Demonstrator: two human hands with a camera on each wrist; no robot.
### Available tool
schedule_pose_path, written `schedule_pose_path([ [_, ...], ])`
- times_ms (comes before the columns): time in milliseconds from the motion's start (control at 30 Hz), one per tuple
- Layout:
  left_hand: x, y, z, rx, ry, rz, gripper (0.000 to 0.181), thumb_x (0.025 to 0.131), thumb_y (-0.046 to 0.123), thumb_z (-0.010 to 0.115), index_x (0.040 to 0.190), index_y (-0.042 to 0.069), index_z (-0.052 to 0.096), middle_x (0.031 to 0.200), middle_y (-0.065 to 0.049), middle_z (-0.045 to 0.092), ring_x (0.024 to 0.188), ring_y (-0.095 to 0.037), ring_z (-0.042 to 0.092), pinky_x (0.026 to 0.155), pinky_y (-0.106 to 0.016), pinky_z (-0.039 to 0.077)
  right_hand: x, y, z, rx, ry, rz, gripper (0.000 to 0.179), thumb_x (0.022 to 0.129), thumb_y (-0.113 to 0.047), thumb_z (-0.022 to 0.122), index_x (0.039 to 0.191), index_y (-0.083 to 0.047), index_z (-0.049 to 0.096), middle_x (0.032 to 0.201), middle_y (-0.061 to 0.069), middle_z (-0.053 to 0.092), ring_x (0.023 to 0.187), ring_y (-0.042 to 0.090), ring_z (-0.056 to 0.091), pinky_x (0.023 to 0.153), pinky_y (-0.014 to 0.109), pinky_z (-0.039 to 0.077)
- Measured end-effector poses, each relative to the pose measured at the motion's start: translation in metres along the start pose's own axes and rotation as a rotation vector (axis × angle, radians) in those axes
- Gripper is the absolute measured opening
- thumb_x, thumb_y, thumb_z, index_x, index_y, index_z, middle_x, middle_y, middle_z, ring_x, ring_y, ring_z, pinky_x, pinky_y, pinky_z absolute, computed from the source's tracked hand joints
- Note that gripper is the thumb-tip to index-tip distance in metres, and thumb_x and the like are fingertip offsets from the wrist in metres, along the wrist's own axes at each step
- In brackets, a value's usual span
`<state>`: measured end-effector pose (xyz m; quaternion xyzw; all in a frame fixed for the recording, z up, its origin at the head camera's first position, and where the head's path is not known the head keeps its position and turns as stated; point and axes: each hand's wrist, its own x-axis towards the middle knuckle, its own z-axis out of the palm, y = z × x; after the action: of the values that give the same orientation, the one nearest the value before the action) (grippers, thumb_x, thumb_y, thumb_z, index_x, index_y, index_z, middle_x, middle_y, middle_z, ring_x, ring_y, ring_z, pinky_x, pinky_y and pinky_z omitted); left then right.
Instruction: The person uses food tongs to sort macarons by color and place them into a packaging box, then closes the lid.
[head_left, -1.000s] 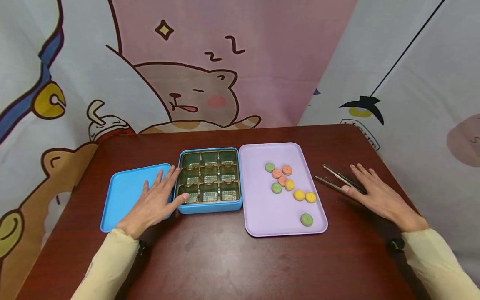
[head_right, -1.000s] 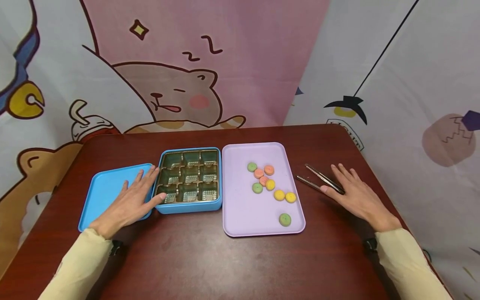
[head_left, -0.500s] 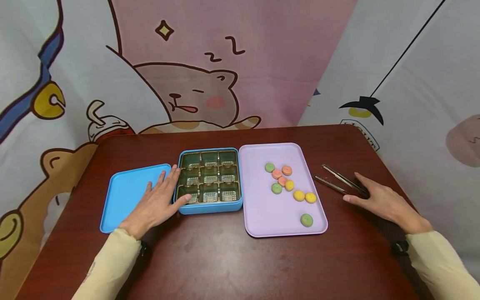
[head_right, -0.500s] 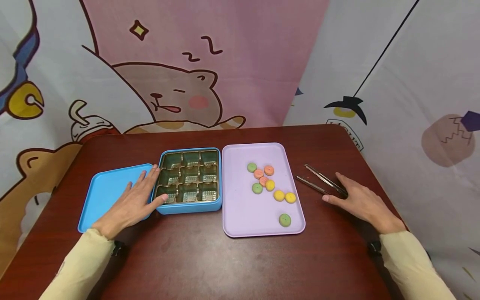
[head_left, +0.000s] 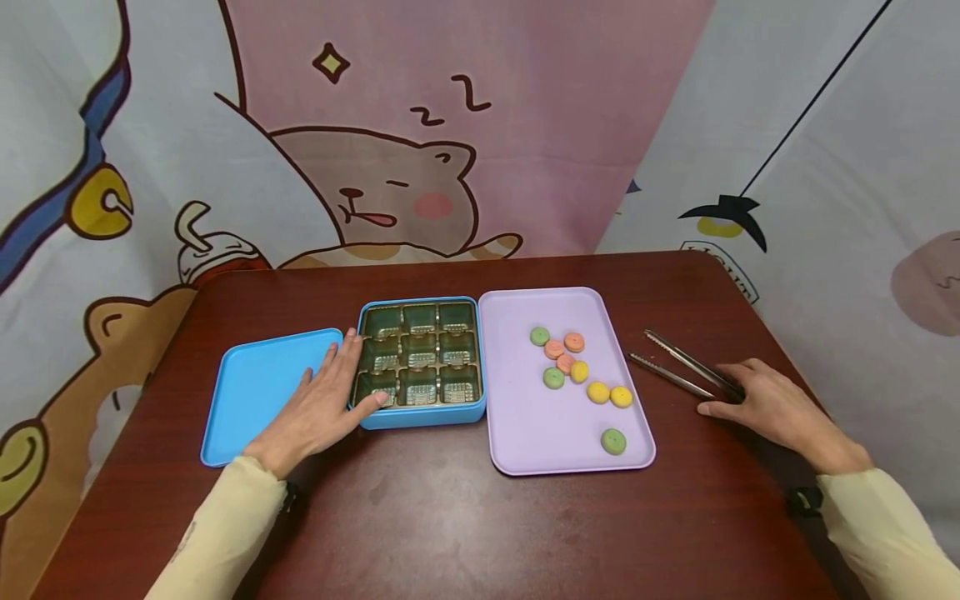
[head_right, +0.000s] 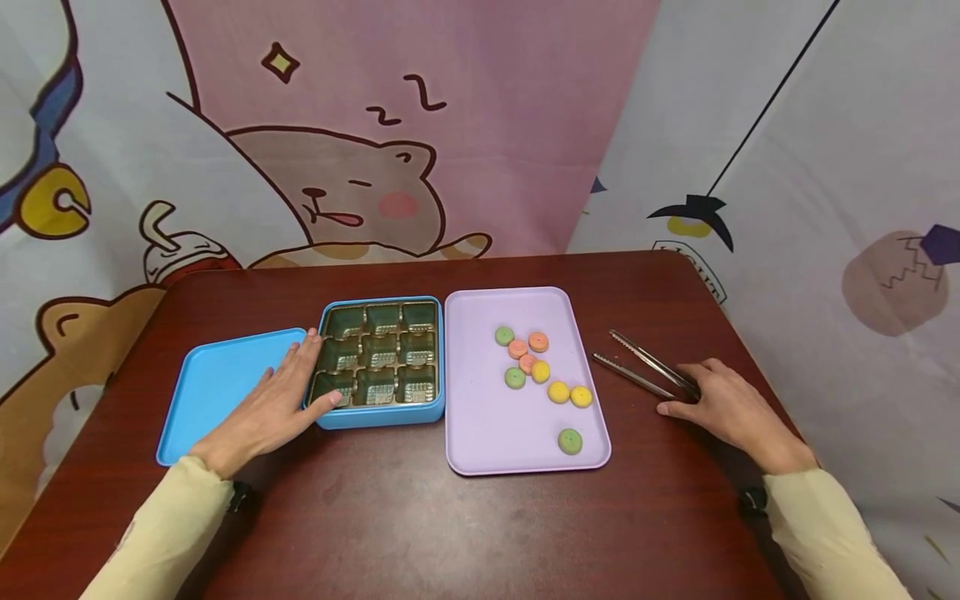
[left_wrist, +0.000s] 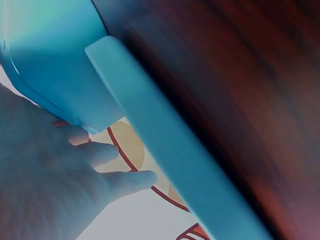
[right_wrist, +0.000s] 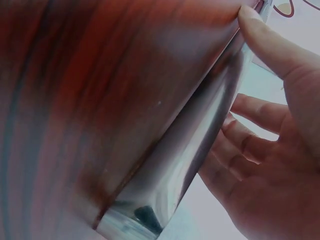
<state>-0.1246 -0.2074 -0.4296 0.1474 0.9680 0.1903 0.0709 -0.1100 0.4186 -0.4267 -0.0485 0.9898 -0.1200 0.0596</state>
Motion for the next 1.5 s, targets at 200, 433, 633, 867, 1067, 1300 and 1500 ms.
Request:
schedule_pose_path([
  [200,0.0,-0.001,0.0,-0.011,0.0,0.002,0.103,0.1,0.07,0.046,0.167,0.008,0.0,0.174,-0.011,-0.004,0.158,-0.041,0.002,0.115,-0.076,0.011,0.001,-0.001,-0.001,0.017,-0.013,0.01,0.08,0.08,-0.043,0.088,0.125,0.017,0.061,0.11,0.031,0.059,0.092,0.041,0.059,0.08,0.065,0.052],
  [433,0.0,-0.001,0.0,-0.027,0.001,0.007,0.102,0.101,0.07,0.046,0.167,0.008,0.001,0.174,-0.009,-0.006,0.158,-0.041,0.002,0.115,-0.076,0.013,-0.002,-0.003,-0.004,0.004,-0.014,-0.016,0.064,0.085,-0.033,0.086,0.121,0.015,0.063,0.11,0.031,0.06,0.091,0.041,0.06,0.08,0.066,0.052],
  [633,-0.001,-0.001,0.001,-0.032,0.001,0.006,0.102,0.101,0.069,0.047,0.167,0.007,0.001,0.174,-0.008,-0.007,0.158,-0.042,0.001,0.116,-0.074,0.016,-0.006,-0.006,-0.009,0.013,0.005,-0.004,0.065,0.092,-0.041,0.078,0.128,0.011,0.059,0.118,0.033,0.055,0.097,0.044,0.058,0.081,0.07,0.05],
  [867,0.0,0.0,0.001,-0.031,0.003,0.006,0.101,0.101,0.068,0.047,0.167,0.007,0.001,0.174,-0.009,-0.007,0.158,-0.042,0.001,0.117,-0.072,0.017,-0.013,-0.017,-0.011,0.069,0.103,-0.02,0.06,0.095,-0.044,0.074,0.131,0.001,0.057,0.118,0.025,0.053,0.096,0.039,0.055,0.077,0.068,0.05],
  [1067,0.0,-0.001,0.002,-0.03,0.003,0.008,0.102,0.101,0.07,0.046,0.167,0.007,0.0,0.174,-0.008,-0.007,0.158,-0.043,0.002,0.118,-0.072,0.017,-0.017,-0.029,-0.013,0.111,0.148,-0.042,0.06,0.096,-0.043,0.074,0.136,-0.003,0.056,0.119,0.022,0.058,0.098,0.037,0.055,0.078,0.065,0.049],
  [1300,0.0,-0.001,0.003,-0.028,0.003,0.005,0.102,0.101,0.071,0.045,0.167,0.007,0.001,0.174,-0.009,-0.006,0.157,-0.044,0.002,0.117,-0.072,0.017,-0.017,-0.045,-0.013,0.142,0.176,-0.048,0.06,0.095,-0.041,0.075,0.138,-0.004,0.055,0.121,0.021,0.059,0.098,0.036,0.057,0.077,0.063,0.051],
  [1500,0.0,0.0,0.002,-0.024,0.003,0.003,0.102,0.101,0.071,0.044,0.167,0.006,0.001,0.174,-0.01,-0.004,0.157,-0.043,0.003,0.116,-0.073,0.019,-0.015,-0.058,-0.012,0.126,0.191,-0.075,0.06,0.094,-0.041,0.076,0.137,-0.003,0.057,0.116,0.019,0.062,0.092,0.032,0.058,0.072,0.055,0.052],
])
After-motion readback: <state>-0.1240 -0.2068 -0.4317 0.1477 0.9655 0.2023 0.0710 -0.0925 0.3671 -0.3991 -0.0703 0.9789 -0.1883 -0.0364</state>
